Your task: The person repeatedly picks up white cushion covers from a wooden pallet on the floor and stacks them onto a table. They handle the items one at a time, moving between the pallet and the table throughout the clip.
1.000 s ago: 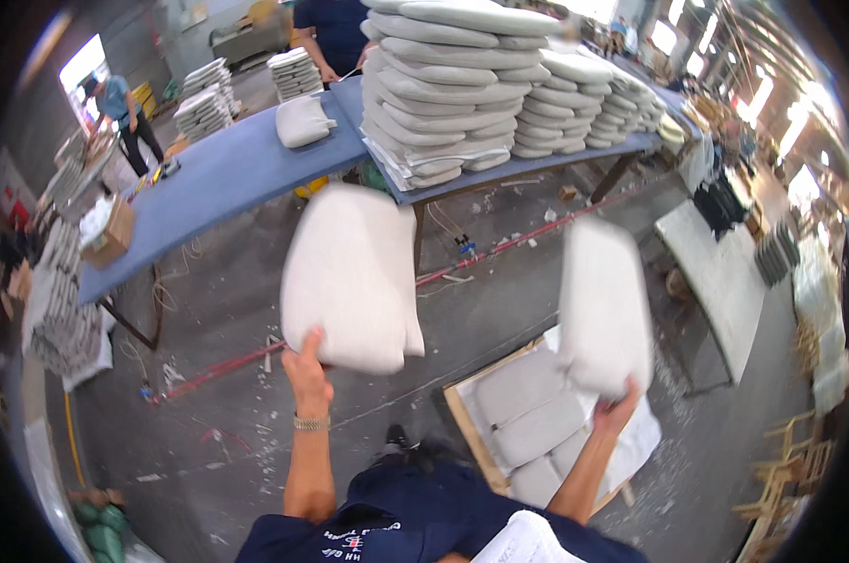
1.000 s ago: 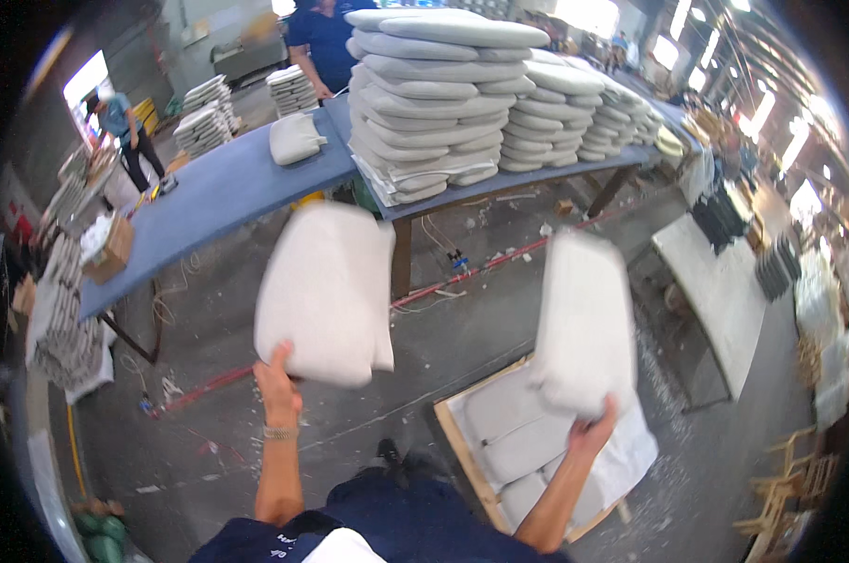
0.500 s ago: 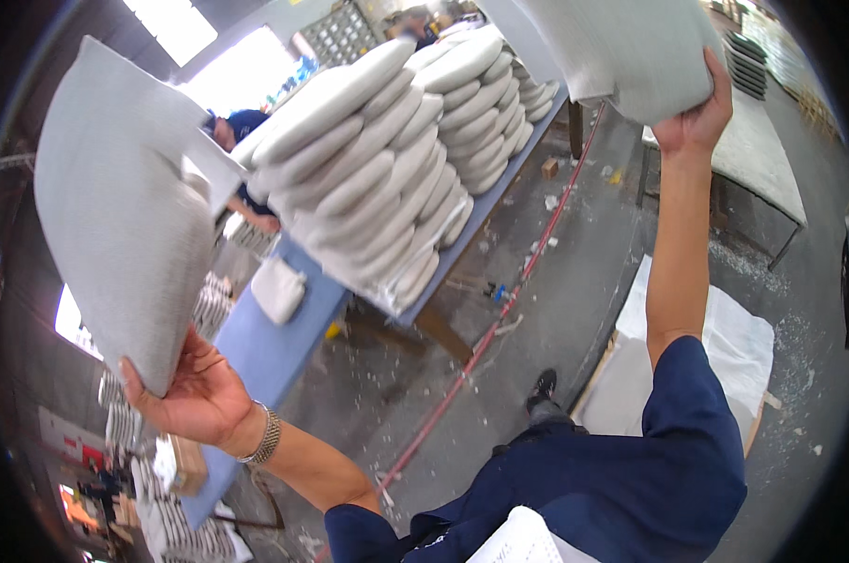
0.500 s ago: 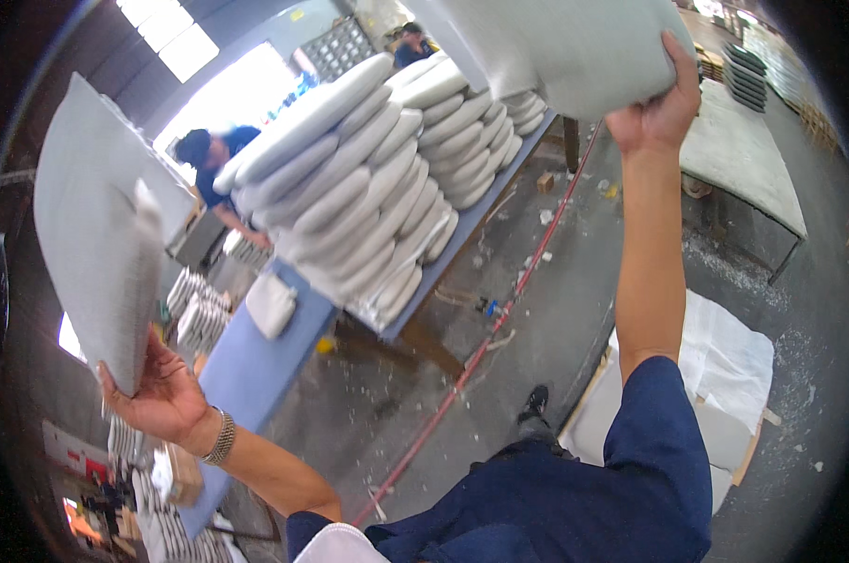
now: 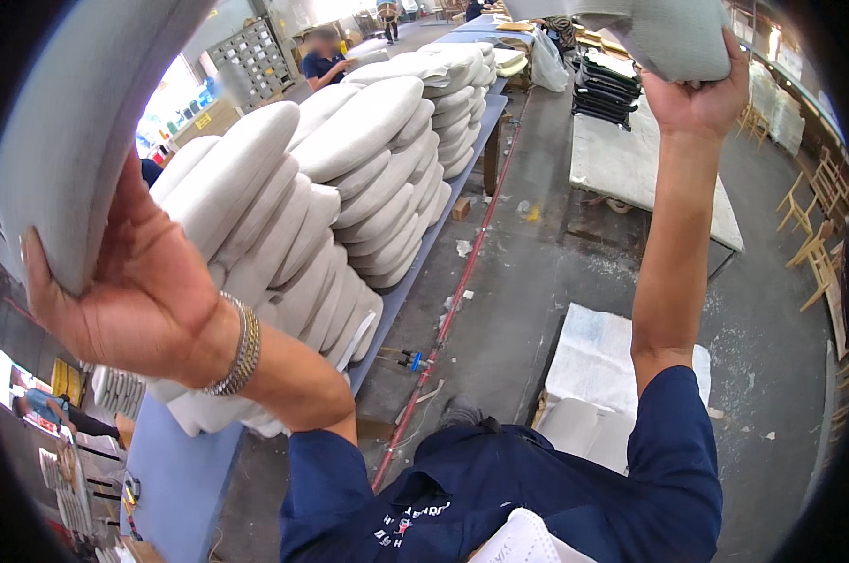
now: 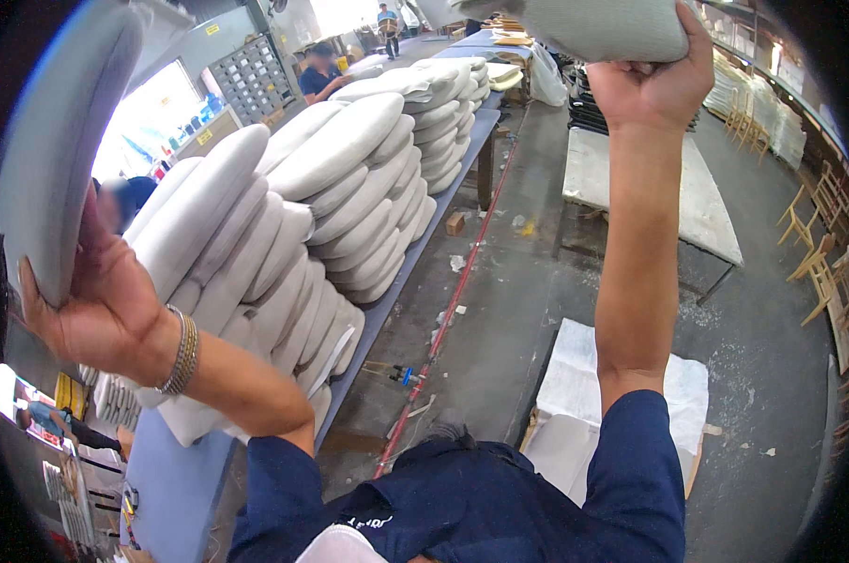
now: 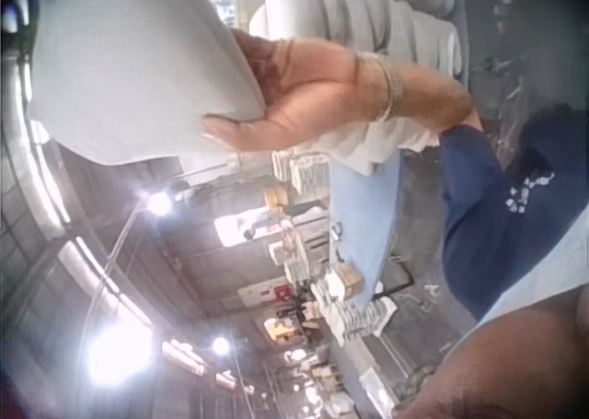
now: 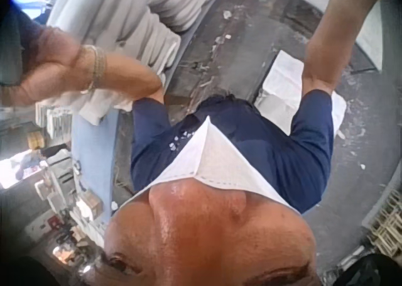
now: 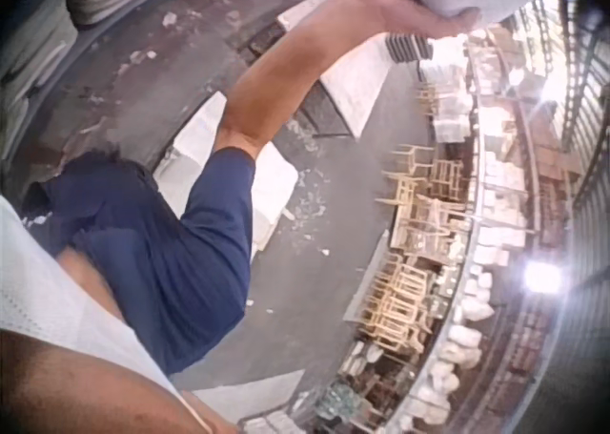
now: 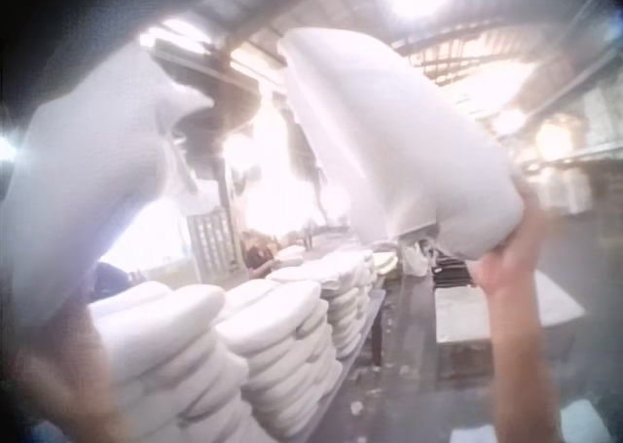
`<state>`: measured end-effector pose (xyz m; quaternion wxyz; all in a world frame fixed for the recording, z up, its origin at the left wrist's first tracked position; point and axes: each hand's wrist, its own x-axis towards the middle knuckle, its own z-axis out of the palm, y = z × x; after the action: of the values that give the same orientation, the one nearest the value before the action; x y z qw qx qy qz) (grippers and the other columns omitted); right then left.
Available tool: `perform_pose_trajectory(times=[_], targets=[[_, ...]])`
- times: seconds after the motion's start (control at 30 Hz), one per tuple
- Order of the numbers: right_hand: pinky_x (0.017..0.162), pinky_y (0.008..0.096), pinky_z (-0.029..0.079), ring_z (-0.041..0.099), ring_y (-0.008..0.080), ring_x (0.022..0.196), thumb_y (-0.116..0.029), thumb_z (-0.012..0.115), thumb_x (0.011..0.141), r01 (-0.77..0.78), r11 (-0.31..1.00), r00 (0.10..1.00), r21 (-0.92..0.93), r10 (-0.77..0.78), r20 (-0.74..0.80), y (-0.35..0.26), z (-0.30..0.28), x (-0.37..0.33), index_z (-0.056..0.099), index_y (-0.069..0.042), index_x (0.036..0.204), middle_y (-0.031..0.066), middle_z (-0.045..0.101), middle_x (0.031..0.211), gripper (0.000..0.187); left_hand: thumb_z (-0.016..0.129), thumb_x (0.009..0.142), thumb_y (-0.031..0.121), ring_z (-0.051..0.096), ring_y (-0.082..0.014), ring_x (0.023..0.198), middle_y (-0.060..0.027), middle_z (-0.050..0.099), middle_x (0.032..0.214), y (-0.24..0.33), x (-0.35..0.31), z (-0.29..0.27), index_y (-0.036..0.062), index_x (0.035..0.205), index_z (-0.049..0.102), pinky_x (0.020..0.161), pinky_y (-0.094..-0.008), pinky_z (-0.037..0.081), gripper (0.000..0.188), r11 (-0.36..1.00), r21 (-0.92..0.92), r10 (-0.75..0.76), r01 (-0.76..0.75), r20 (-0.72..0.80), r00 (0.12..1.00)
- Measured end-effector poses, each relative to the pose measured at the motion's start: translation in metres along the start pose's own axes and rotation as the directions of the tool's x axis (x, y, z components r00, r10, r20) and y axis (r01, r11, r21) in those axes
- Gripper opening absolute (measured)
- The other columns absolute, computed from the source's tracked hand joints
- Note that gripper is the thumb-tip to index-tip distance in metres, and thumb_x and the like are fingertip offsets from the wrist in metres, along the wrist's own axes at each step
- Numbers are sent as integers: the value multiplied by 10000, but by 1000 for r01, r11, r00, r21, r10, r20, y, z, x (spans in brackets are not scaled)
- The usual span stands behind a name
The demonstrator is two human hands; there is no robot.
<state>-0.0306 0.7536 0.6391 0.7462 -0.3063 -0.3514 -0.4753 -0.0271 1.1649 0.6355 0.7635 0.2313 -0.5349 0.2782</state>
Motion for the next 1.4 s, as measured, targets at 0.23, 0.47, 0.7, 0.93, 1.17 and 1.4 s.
perform_pose_trajectory(times=[0.23,0.47,0.7,0.93,1.17,1.4], targets=[[807,369,482,598,177,916,-265,629,792,-107,994,915,-2,98,-392,76,-27,34,568,-57,1072,42,602,999,354,594,856,204,599,-404,1053,-307,537,1147,-133,12,-32,-135,1210,394,1013,-533,452,529,958,243,213,-152,-248,945],[389,210,262,299,65,378,-261,603,819,-280,959,938,53,285,-197,171,-121,97,517,-140,749,-62,398,522,164,660,820,230,594,-323,1060,-266,475,1164,-259,19,-74,-115,1239,349,813,-402,599,626,939,344,144,-16,-350,926],[379,217,256,302,65,376,-230,521,844,-485,805,859,342,511,16,308,-163,123,525,-84,803,-27,464,586,151,704,793,213,601,-252,1011,-204,508,1126,-296,8,-125,-70,1143,486,787,-381,589,500,884,453,121,117,-462,878],[411,246,247,297,93,378,-280,591,815,-697,516,646,498,754,122,442,-172,121,537,-106,836,-16,454,594,184,732,771,185,553,-237,1086,-183,515,1187,-332,4,-127,-79,1259,430,829,-390,547,632,608,717,181,341,-544,819],[355,213,308,357,69,378,-344,682,799,-974,216,215,68,976,-25,530,-225,34,539,-135,846,-57,401,543,258,664,808,167,570,-257,1053,-172,529,1226,-388,-80,-156,-107,1248,457,814,-358,518,558,527,645,224,554,-734,642],[361,212,329,387,60,424,-370,721,765,-977,170,166,-130,985,44,538,-229,36,560,-97,914,-26,467,631,350,669,809,218,477,-280,1163,-156,484,1278,-389,-109,-170,-30,1274,457,854,-461,491,568,679,451,245,579,-883,401]])
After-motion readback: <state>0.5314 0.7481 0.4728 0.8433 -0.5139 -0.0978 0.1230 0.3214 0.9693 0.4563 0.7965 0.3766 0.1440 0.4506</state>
